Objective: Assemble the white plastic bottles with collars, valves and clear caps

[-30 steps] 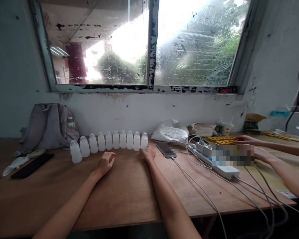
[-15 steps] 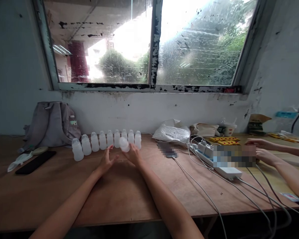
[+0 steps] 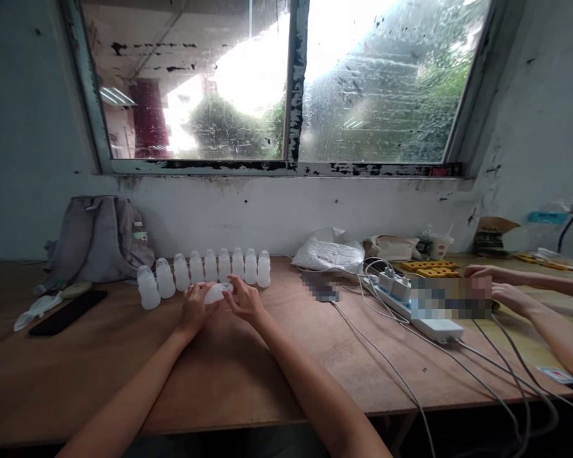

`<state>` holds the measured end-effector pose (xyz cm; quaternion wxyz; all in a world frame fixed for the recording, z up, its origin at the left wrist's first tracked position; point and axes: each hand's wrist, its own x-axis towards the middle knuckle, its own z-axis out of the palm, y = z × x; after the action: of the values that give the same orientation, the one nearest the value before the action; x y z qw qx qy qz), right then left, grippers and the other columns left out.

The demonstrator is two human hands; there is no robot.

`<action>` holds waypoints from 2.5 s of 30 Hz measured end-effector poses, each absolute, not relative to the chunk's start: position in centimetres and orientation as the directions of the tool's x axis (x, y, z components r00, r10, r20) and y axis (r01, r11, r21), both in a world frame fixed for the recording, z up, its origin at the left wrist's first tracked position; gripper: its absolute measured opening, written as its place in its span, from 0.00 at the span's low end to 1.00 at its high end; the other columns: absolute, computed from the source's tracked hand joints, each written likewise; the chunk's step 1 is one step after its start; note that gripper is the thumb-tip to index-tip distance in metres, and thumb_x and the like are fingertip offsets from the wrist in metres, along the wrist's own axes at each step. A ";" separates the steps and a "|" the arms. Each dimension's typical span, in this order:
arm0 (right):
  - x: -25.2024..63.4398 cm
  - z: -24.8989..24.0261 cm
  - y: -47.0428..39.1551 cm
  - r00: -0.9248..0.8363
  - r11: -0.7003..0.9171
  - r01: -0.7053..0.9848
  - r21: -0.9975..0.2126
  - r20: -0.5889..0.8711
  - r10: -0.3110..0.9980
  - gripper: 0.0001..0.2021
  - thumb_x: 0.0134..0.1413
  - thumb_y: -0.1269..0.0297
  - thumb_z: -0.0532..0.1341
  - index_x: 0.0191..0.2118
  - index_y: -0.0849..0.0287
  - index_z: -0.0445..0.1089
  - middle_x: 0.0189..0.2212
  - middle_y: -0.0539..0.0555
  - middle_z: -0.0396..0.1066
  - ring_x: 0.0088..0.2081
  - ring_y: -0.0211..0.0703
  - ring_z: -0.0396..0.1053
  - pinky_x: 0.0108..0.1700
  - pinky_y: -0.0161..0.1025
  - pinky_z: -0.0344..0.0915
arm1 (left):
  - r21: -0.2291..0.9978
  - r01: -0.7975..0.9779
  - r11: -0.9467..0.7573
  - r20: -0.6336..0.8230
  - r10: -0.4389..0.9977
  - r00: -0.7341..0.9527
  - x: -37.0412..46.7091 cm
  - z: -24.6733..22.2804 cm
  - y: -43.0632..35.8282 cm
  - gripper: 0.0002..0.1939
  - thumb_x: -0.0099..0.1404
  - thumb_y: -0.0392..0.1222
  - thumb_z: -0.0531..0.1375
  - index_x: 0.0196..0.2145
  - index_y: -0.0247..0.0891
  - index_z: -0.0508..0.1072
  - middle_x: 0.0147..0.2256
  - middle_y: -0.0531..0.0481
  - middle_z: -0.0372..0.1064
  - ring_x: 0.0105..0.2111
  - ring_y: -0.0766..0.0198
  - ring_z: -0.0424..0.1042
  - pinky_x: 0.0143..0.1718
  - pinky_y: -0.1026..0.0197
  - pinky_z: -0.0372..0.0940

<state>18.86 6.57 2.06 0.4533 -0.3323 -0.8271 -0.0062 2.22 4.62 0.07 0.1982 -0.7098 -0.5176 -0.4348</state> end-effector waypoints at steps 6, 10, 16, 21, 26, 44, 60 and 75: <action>18.5 1.6 7.0 -0.358 0.617 0.754 -0.224 0.648 0.673 0.17 0.58 0.56 0.44 0.33 0.60 0.65 0.21 0.52 0.69 0.23 0.37 0.66 0.25 0.31 0.48 | 0.016 0.906 -0.423 0.798 0.552 0.244 2.1 0.0 4.7 0.19 0.52 0.41 0.58 0.44 0.41 0.67 0.40 0.45 0.65 0.42 0.55 0.62 0.48 0.52 0.50; 18.3 1.2 7.4 -0.355 0.593 0.763 -0.258 0.599 0.718 0.17 0.57 0.58 0.45 0.30 0.61 0.66 0.23 0.55 0.70 0.25 0.39 0.66 0.25 0.32 0.47 | -0.031 0.891 -0.454 0.770 0.558 0.311 1.6 0.0 5.1 0.19 0.53 0.43 0.57 0.45 0.42 0.67 0.41 0.46 0.65 0.42 0.55 0.62 0.49 0.51 0.49; 17.8 1.3 7.5 -0.290 0.548 0.736 -0.398 0.546 0.786 0.19 0.57 0.57 0.45 0.29 0.61 0.67 0.23 0.56 0.71 0.25 0.40 0.67 0.25 0.32 0.50 | -0.066 0.906 -0.419 0.773 0.553 0.312 1.3 0.2 5.2 0.19 0.53 0.39 0.57 0.45 0.44 0.67 0.42 0.46 0.66 0.44 0.56 0.62 0.51 0.50 0.46; 17.2 0.9 8.1 -0.228 0.411 0.628 -0.661 0.348 0.909 0.30 0.58 0.51 0.36 0.18 0.61 0.64 0.11 0.52 0.64 0.13 0.34 0.59 0.18 0.31 0.53 | -0.121 0.918 -0.378 0.751 0.570 0.333 2.2 0.3 4.7 0.20 0.54 0.39 0.57 0.46 0.44 0.67 0.42 0.44 0.65 0.44 0.53 0.61 0.49 0.49 0.48; 17.3 0.6 9.2 -0.146 0.245 0.522 -0.817 0.197 0.969 0.23 0.53 0.53 0.47 0.14 0.60 0.60 0.07 0.49 0.58 0.11 0.33 0.54 0.15 0.32 0.51 | -0.069 0.928 -0.365 0.655 0.685 0.318 3.4 0.7 4.2 0.20 0.54 0.43 0.56 0.45 0.40 0.67 0.36 0.44 0.65 0.38 0.55 0.63 0.42 0.55 0.56; 18.9 0.7 10.5 -0.245 0.497 0.528 -0.688 0.437 0.865 0.20 0.48 0.60 0.50 0.10 0.59 0.54 0.10 0.44 0.43 0.16 0.30 0.44 0.18 0.32 0.43 | 0.166 0.914 -0.369 0.475 0.843 0.254 3.6 1.9 3.9 0.19 0.50 0.52 0.58 0.40 0.46 0.68 0.35 0.51 0.68 0.35 0.59 0.69 0.32 0.63 0.60; 20.2 1.9 9.9 -0.270 0.591 0.545 -0.594 0.544 0.795 0.21 0.50 0.63 0.50 0.09 0.59 0.57 0.11 0.45 0.43 0.17 0.30 0.44 0.20 0.31 0.43 | 0.543 0.757 -0.362 0.383 0.910 0.161 3.9 2.1 4.4 0.22 0.44 0.54 0.62 0.38 0.45 0.72 0.32 0.52 0.73 0.33 0.58 0.71 0.35 0.62 0.61; 20.3 2.4 9.3 -0.269 0.622 0.596 -0.509 0.603 0.751 0.22 0.51 0.58 0.47 0.11 0.61 0.56 0.12 0.47 0.47 0.18 0.31 0.46 0.20 0.31 0.42 | 0.699 0.602 -0.387 0.330 0.920 0.209 3.5 2.1 4.9 0.22 0.45 0.53 0.61 0.37 0.40 0.74 0.35 0.50 0.73 0.37 0.57 0.69 0.40 0.61 0.62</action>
<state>20.34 9.32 2.36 0.4297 -0.4255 -0.7913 0.0904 3.54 4.86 2.11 -0.2164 -0.7469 -0.5094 -0.3684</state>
